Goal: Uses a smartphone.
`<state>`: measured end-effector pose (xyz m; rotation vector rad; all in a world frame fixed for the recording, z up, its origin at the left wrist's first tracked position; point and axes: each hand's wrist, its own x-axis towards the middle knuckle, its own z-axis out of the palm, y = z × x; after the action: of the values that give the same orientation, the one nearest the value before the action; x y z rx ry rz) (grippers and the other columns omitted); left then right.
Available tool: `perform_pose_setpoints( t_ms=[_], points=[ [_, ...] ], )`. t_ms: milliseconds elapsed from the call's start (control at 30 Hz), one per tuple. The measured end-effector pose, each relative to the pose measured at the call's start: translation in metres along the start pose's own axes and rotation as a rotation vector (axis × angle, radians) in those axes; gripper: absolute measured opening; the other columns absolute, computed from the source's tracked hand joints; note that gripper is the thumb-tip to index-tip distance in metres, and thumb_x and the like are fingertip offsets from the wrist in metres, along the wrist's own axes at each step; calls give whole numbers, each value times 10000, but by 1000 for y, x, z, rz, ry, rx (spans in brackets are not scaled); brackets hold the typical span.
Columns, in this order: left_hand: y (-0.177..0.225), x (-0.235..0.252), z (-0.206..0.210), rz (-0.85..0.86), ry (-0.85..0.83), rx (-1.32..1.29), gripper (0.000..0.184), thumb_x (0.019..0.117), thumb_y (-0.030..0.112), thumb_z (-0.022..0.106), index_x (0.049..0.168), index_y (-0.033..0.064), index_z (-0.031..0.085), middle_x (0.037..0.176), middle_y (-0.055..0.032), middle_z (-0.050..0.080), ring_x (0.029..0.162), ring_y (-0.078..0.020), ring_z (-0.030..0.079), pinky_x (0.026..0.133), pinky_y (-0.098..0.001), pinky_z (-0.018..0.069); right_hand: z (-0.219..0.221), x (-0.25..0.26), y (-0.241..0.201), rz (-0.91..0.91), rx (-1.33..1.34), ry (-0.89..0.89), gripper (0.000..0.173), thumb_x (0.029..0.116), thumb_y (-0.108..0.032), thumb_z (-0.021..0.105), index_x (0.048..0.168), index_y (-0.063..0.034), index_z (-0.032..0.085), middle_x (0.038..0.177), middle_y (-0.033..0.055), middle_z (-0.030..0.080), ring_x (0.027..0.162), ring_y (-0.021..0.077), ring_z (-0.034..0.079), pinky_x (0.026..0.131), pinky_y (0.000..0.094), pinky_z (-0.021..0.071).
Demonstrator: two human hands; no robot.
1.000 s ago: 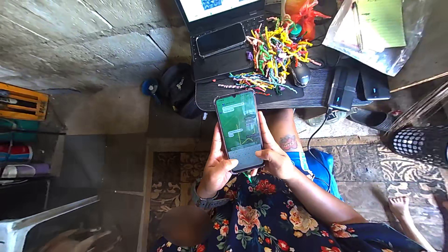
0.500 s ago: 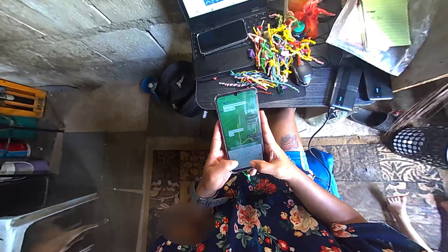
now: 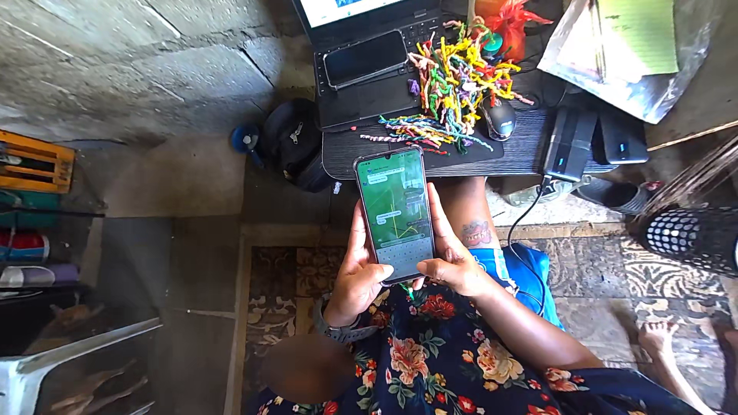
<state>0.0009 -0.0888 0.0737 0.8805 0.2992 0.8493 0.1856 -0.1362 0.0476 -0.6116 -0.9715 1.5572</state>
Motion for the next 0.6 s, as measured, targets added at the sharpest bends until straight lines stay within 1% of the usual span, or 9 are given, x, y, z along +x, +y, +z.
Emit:
perform_pose_setpoints(
  t_ms=[67,133,200,267,367,467,600],
  points=[
    [0,0,0,-2,1,4,940,874,-117,445,1632,322,105,1508,-40,491,1290,-217,585,1047,-444,523,0,0,0,0,-1,9,1008,909,-78,578,1627,-328,-82,1440,16,530,1004,112,705,633,238,625],
    [-1,0,0,1,1,3,920,889,-112,450,1631,323,121,1502,-37,499,1287,-214,588,1048,-441,523,2,0,1,-4,-1,33,994,933,-101,603,1631,-326,-68,1432,19,539,967,106,709,624,226,620],
    [-2,1,1,7,5,3,908,899,-108,456,1631,316,126,1499,-31,504,1289,-207,586,1060,-435,515,6,1,0,7,-18,90,976,958,-118,628,1634,-317,-47,1392,21,573,901,91,714,589,210,609],
    [-2,1,3,6,24,12,892,905,-104,443,1630,312,133,1484,-33,518,1278,-205,594,1059,-434,515,9,2,-1,28,-37,148,950,967,-90,612,1637,-319,-22,1334,20,614,826,78,717,545,196,595],
    [-2,2,2,7,17,13,880,914,-95,433,1632,313,129,1489,-35,508,1287,-204,585,1061,-435,512,9,3,-1,25,-26,131,973,970,-120,647,1635,-320,-34,1370,20,594,842,80,715,556,195,598],
    [-2,1,2,13,16,11,880,913,-96,434,1632,305,125,1489,-35,510,1286,-205,588,1059,-437,515,10,3,-2,35,-53,140,950,973,-84,614,1636,-304,-30,1348,22,605,826,79,718,546,198,598],
    [-2,1,1,11,23,-5,879,911,-96,444,1630,308,140,1483,-34,519,1284,-205,590,1062,-435,513,9,4,-3,35,-47,128,962,975,-90,627,1635,-312,-36,1348,23,606,822,81,718,551,198,601]
  ],
)
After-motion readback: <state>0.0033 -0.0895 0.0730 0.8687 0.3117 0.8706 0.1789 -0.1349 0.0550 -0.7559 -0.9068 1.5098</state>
